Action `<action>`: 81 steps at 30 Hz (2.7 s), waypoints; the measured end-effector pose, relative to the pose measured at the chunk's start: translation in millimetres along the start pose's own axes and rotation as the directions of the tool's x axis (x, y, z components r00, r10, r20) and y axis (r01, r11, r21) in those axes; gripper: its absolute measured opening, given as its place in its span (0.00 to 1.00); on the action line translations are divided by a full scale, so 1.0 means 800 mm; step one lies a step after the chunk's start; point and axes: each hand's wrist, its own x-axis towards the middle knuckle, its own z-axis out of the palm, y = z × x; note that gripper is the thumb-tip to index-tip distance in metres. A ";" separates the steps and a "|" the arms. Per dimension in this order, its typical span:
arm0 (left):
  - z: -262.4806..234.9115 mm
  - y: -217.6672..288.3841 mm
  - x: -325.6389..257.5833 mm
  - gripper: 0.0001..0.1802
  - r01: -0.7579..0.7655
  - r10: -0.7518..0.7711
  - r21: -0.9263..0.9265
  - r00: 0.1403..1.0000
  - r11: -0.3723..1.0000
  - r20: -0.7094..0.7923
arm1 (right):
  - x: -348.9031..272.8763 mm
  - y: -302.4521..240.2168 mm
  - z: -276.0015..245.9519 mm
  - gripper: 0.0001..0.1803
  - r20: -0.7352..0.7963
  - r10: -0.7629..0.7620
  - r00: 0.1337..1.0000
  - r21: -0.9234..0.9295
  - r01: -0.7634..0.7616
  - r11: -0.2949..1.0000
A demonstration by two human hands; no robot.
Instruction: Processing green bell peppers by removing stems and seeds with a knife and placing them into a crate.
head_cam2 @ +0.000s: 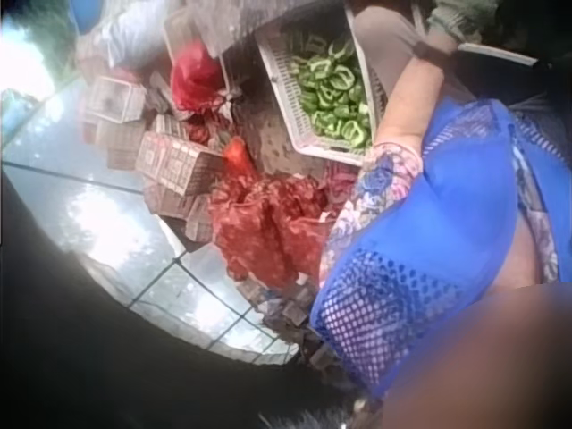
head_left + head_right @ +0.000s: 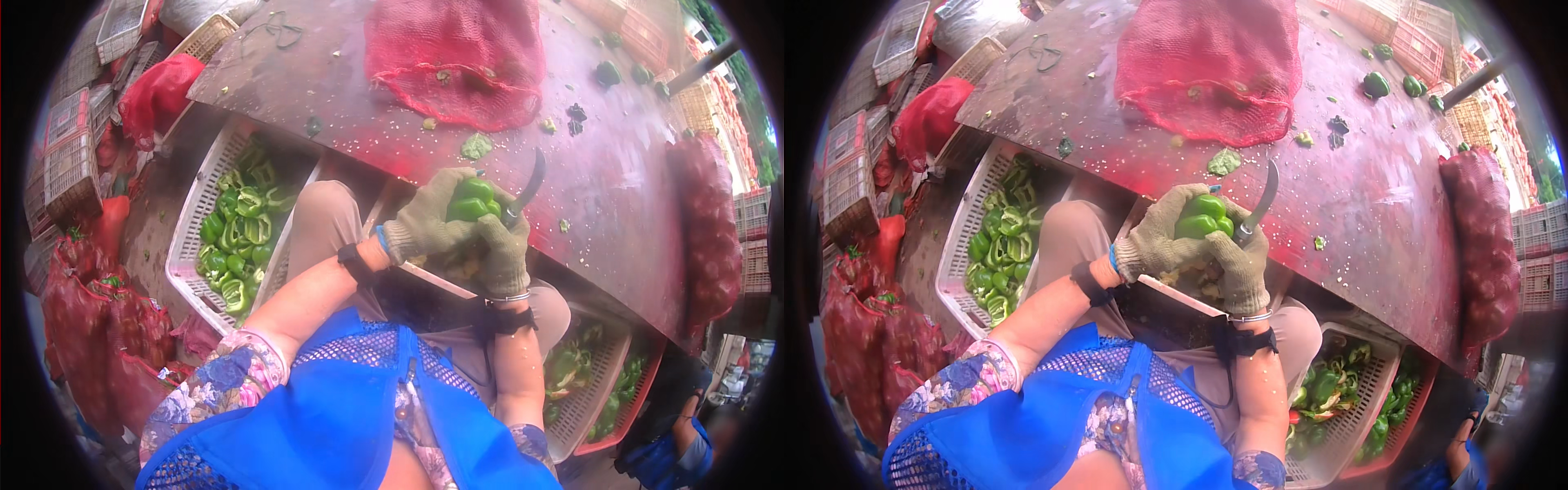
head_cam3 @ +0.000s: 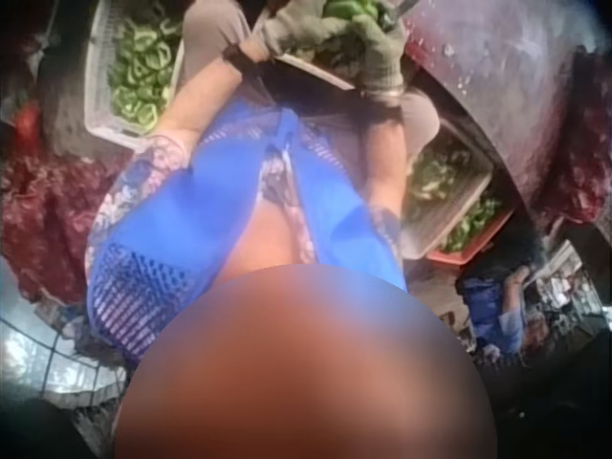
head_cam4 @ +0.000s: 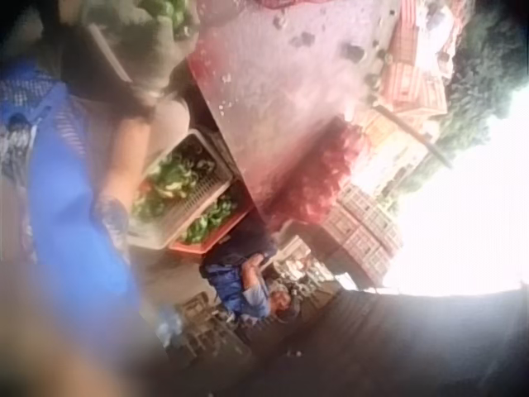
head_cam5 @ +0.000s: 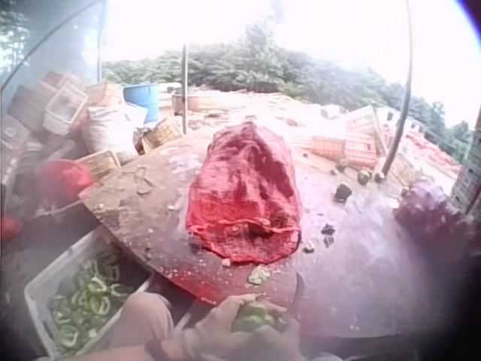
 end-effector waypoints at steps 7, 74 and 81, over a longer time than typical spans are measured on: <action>0.032 -0.017 0.016 0.21 0.080 -0.073 0.015 0.962 0.997 -0.263 | 0.018 0.018 -0.013 0.15 -0.168 -0.046 0.985 -0.001 0.047 0.999; -0.012 0.016 -0.002 0.12 0.046 -0.136 -0.176 0.830 0.983 -0.541 | -0.025 0.054 0.065 0.13 -0.011 0.108 0.994 -0.075 -0.109 0.991; -0.027 0.014 -0.008 0.07 0.197 -0.657 -0.684 0.550 0.702 -0.516 | -0.027 0.078 0.094 0.09 -0.144 -0.352 0.925 -0.370 0.279 0.886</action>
